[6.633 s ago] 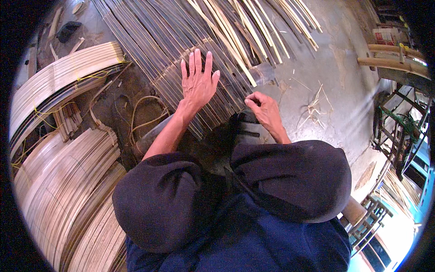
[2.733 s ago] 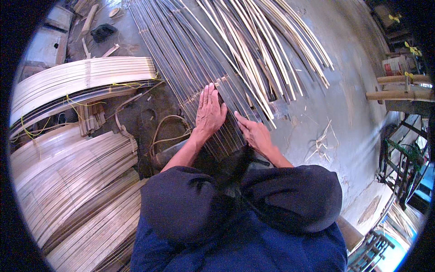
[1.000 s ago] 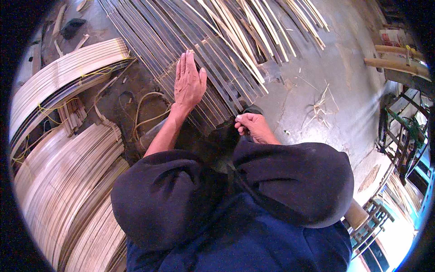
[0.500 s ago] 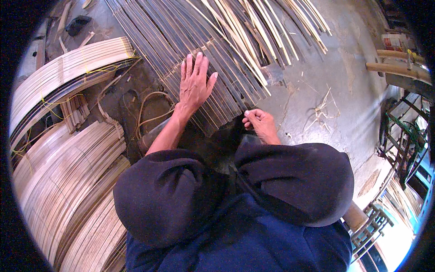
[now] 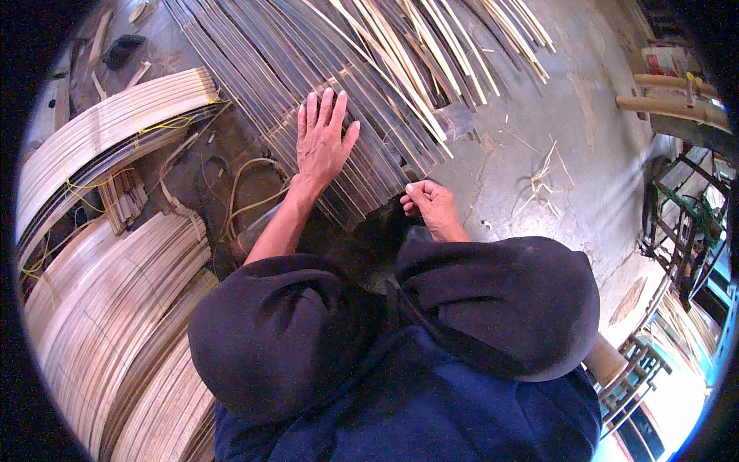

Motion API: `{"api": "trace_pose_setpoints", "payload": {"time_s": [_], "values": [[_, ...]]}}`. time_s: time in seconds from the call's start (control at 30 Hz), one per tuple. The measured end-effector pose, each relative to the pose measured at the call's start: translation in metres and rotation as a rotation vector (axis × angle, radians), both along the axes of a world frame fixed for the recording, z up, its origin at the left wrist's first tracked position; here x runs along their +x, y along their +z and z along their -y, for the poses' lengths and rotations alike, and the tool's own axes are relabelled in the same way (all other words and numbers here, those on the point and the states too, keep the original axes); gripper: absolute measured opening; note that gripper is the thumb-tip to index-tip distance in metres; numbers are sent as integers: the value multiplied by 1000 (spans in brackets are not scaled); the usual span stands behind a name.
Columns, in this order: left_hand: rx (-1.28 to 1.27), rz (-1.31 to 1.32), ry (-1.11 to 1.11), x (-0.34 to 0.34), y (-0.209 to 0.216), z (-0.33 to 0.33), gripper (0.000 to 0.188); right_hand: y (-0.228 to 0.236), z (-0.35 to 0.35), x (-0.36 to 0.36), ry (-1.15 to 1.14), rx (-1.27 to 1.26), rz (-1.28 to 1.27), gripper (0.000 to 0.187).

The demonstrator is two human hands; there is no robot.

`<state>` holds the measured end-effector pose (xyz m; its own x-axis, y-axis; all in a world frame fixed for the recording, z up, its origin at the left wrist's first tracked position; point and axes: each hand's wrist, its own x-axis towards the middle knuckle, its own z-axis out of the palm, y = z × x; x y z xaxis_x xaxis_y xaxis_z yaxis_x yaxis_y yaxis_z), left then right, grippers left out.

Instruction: The person sits on the floor and weaves thin bamboo strips by hand, interlacing them into a mat-like structure. The person repeatedly picks up strips, aligns them, and presses them into place.

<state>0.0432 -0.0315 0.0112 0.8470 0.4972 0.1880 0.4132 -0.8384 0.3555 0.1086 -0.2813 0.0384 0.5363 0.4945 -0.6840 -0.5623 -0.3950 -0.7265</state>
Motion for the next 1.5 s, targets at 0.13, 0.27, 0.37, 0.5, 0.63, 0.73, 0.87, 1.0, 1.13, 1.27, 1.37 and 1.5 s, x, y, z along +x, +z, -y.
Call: {"api": "trace_pose_setpoints", "payload": {"time_s": [0.13, 0.27, 0.37, 0.5, 0.63, 0.73, 0.87, 1.0, 1.13, 1.27, 1.37, 1.5], "values": [[90, -15, -11, 3, -4, 1, 61, 6, -1, 0, -33, 19, -51, 25], [88, -18, 14, 1, -3, 3, 64, 5, 1, -2, -114, 86, -187, 24], [61, -20, 8, 5, -2, 5, 67, 9, 3, -1, -123, 61, -214, 24], [68, -32, -3, 6, -2, 6, 69, 4, 3, -2, -142, 104, -219, 23], [78, -60, 0, 5, -2, 5, 69, 11, -4, 0, -274, 65, -216, 22], [99, -66, -4, 5, -3, 4, 68, 4, -2, 0, -315, 84, -141, 23], [106, -90, -27, 9, -1, 8, 64, -5, 5, 0, -197, 87, -74, 24], [121, -171, -43, 6, 7, 8, 62, -2, 2, 2, -211, 74, -80, 23], [137, -99, -42, 7, 5, 9, 55, -3, -1, 4, -353, 115, -77, 22], [90, -80, -101, 9, -6, 5, 53, -9, 5, 4, -278, 104, -31, 21], [71, -81, -104, 9, -6, 7, 53, -9, 6, 6, -246, 85, -54, 21], [65, -161, -112, 10, 4, 8, 55, -3, 2, 5, -298, 66, -30, 22]]}}
